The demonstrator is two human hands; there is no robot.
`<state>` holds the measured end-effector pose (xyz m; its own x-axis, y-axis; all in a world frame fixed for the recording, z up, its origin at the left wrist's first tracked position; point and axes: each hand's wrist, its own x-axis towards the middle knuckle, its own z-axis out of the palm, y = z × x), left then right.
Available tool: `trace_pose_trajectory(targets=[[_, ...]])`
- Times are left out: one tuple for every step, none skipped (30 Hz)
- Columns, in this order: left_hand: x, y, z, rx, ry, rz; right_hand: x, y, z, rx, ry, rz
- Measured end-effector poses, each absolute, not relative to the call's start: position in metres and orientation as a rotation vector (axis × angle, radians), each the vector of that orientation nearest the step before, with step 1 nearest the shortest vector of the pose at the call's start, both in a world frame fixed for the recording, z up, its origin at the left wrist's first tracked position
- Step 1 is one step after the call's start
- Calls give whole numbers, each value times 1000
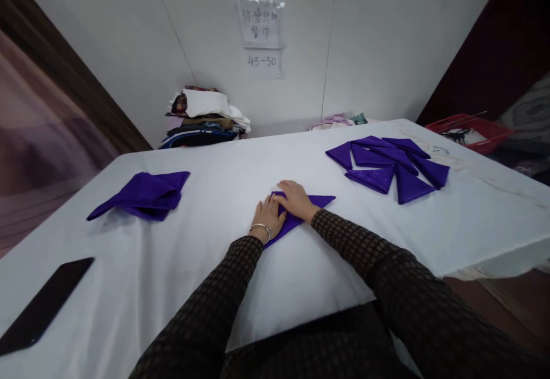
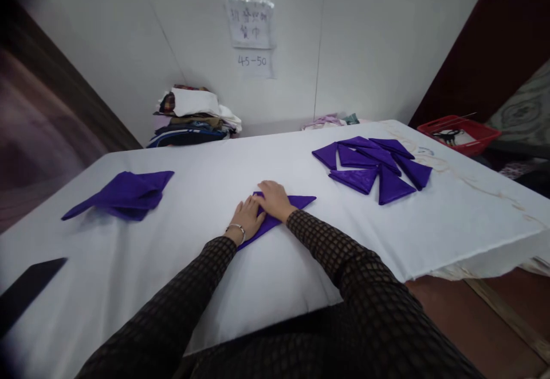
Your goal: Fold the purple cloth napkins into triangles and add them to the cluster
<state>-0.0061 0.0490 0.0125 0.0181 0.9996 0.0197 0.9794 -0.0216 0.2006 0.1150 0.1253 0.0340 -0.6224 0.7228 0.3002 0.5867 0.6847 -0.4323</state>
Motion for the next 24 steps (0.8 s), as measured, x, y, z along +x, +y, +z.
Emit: trace_pose_trajectory(targets=[[-7, 49, 13, 2159, 2092, 209, 118, 116, 35, -873, -2498, 401], [-7, 49, 12, 2172, 2082, 179, 121, 108, 34, -746, -2560, 411], [-7, 50, 12, 2180, 2075, 148, 126, 102, 32, -660, -2626, 437], [-7, 50, 12, 2180, 2075, 125, 132, 98, 30, -623, -2686, 464], [-7, 51, 12, 2176, 2082, 119, 139, 96, 27, -625, -2737, 483], [-7, 51, 11, 2170, 2095, 129, 146, 98, 24, -652, -2776, 491], [-7, 51, 11, 2166, 2111, 151, 155, 101, 21, -694, -2803, 484], [-7, 51, 11, 2163, 2127, 172, 164, 107, 19, -744, -2820, 466], [-6, 51, 11, 2162, 2136, 182, 174, 114, 17, -794, -2830, 441], [-6, 51, 12, 2164, 2141, 184, 185, 122, 15, -844, -2837, 414], [-6, 51, 12, 2166, 2145, 176, 195, 130, 15, -897, -2842, 390], [-6, 51, 12, 2166, 2149, 161, 206, 138, 14, -957, -2844, 370], [-5, 51, 13, 2165, 2153, 144, 216, 145, 15, -1025, -2840, 358], [-5, 51, 13, 2163, 2158, 127, 226, 151, 15, -1098, -2828, 348], [-5, 50, 13, 2161, 2163, 112, 234, 156, 16, -1174, -2807, 340], [-6, 50, 14, 2161, 2165, 101, 241, 159, 18, -1247, -2779, 330], [-6, 50, 14, 2162, 2167, 95, 245, 159, 20, -1311, -2745, 315], [-6, 50, 14, 2163, 2167, 94, 246, 157, 22, -1360, -2713, 294], [-5, 50, 13, 2164, 2168, 96, 244, 151, 24, -1386, -2688, 269], [-5, 50, 13, 2165, 2168, 97, 239, 143, 26, -1374, -2681, 243], [-5, 51, 13, 2164, 2168, 98, 231, 133, 28, -1315, -2695, 221], [-5, 51, 13, 2162, 2169, 98, 221, 121, 29, -1217, -2727, 209], [-5, 51, 13, 2160, 2167, 97, 210, 109, 30, -1070, -2772, 206], [-4, 51, 14, 2155, 2161, 91, 198, 98, 30, -919, -2817, 224]])
